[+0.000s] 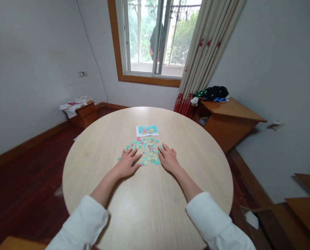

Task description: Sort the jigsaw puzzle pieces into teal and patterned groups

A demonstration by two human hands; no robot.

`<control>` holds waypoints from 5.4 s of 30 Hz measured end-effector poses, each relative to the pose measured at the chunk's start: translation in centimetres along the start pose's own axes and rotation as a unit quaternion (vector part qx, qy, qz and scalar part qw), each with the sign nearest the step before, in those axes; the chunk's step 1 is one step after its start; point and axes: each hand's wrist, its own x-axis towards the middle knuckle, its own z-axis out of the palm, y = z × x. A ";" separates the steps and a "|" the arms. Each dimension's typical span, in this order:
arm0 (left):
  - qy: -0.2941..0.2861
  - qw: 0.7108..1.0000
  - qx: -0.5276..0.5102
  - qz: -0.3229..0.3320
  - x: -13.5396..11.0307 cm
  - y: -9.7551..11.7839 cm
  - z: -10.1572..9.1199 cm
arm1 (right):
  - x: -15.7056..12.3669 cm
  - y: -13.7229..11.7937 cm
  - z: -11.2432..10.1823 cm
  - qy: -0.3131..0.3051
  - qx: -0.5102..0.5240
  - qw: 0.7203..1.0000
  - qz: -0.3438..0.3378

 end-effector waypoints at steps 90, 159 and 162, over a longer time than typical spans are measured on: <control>0.197 0.954 -0.100 -0.203 1.2 -2.2 -1.6 | -0.7 -2.0 0.8 0.026 0.063 0.987 -0.143; 0.061 0.985 -0.127 -0.098 1.0 -2.1 -0.9 | -1.0 -2.6 -2.2 -0.152 -0.092 0.984 0.014; 0.061 0.988 -0.096 -0.105 1.0 -2.2 -1.0 | -1.0 -2.7 -2.2 -0.154 -0.092 0.984 0.015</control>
